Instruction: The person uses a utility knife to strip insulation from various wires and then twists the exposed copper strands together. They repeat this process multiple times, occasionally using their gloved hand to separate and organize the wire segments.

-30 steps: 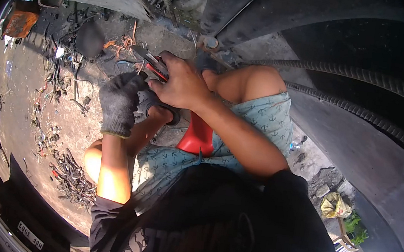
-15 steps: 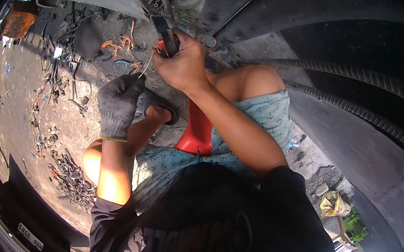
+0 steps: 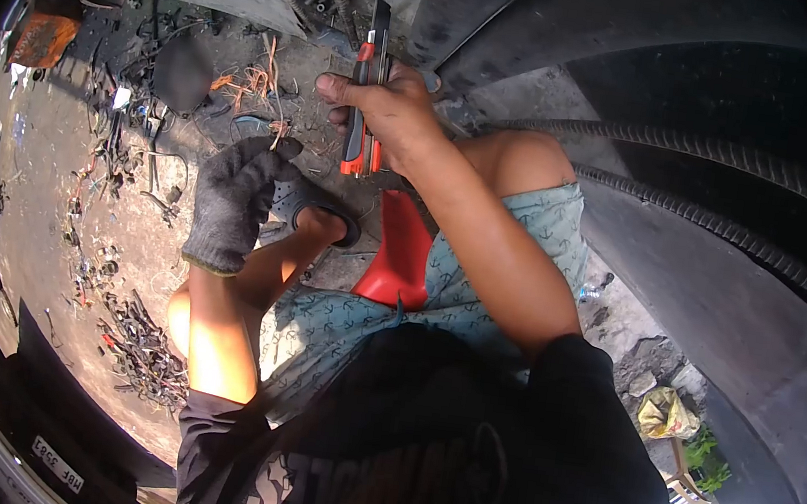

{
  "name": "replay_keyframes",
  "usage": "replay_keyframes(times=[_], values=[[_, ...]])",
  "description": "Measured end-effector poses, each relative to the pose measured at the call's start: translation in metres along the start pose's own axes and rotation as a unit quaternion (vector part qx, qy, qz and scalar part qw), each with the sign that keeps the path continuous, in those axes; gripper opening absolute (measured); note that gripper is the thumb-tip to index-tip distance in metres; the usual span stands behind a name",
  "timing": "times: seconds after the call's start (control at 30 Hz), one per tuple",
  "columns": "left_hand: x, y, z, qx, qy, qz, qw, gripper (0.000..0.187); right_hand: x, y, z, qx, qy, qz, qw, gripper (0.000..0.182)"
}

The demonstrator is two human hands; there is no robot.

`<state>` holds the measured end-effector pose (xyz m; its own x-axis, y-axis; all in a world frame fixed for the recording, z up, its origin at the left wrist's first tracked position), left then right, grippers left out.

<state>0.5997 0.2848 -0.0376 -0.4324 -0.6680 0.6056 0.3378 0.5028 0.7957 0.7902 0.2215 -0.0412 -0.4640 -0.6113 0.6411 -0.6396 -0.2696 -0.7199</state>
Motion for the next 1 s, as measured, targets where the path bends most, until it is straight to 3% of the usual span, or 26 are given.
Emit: replay_keyframes(times=[0.03,0.1,0.17,0.2,0.27,0.3,0.37,0.63,0.8,0.9,1.0], values=[[-0.001,0.0,-0.002,-0.001,0.0,0.0,1.0,0.024,0.0,0.0,0.001,0.02,0.022,0.014,0.999,0.029],[-0.005,0.002,0.005,-0.017,0.1,-0.012,0.995,0.023,0.004,0.008,0.004,0.039,0.044,0.027,0.998,0.029],[-0.006,0.004,0.003,-0.018,0.124,-0.027,0.992,0.022,0.016,0.013,-0.005,0.054,-0.04,0.111,0.992,0.034],[-0.006,0.006,0.005,-0.018,0.147,-0.041,0.988,0.022,0.022,0.018,-0.01,0.17,-0.077,0.133,0.973,0.042],[-0.008,0.002,0.005,-0.003,0.148,-0.047,0.988,0.021,0.045,0.012,-0.024,0.397,-0.106,0.309,0.858,0.046],[-0.008,0.0,0.004,0.011,0.15,-0.052,0.987,0.02,0.046,0.014,-0.025,0.397,-0.105,0.308,0.858,0.046],[-0.005,0.001,0.004,-0.008,0.155,-0.074,0.985,0.019,0.047,0.021,-0.029,0.567,-0.069,0.347,0.744,0.048],[-0.005,-0.008,0.002,0.043,0.14,-0.098,0.984,0.016,0.042,0.021,-0.027,0.603,-0.061,0.292,0.739,0.045],[0.002,0.009,0.002,-0.105,0.194,-0.236,0.946,0.015,0.038,0.018,-0.03,0.622,-0.079,0.26,0.735,0.042],[0.011,0.015,-0.002,-0.075,0.224,-0.298,0.925,0.013,0.032,0.019,-0.026,0.601,-0.071,0.244,0.758,0.04],[0.022,0.025,-0.002,-0.081,0.237,-0.313,0.916,0.013,0.03,0.015,-0.031,0.547,-0.087,0.289,0.781,0.041]])
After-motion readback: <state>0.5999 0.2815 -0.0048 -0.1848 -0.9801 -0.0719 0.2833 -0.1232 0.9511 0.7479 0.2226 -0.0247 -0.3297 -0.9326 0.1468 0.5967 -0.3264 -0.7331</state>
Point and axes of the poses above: each hand's wrist, its own x-axis away from the middle knuckle, its own z-axis out of the back of the hand, y = z × x, the point moved 6 cm from there along -x, towards the middle knuckle, and after that the axes turned 9 degrees about y, right-handed, at the moved point
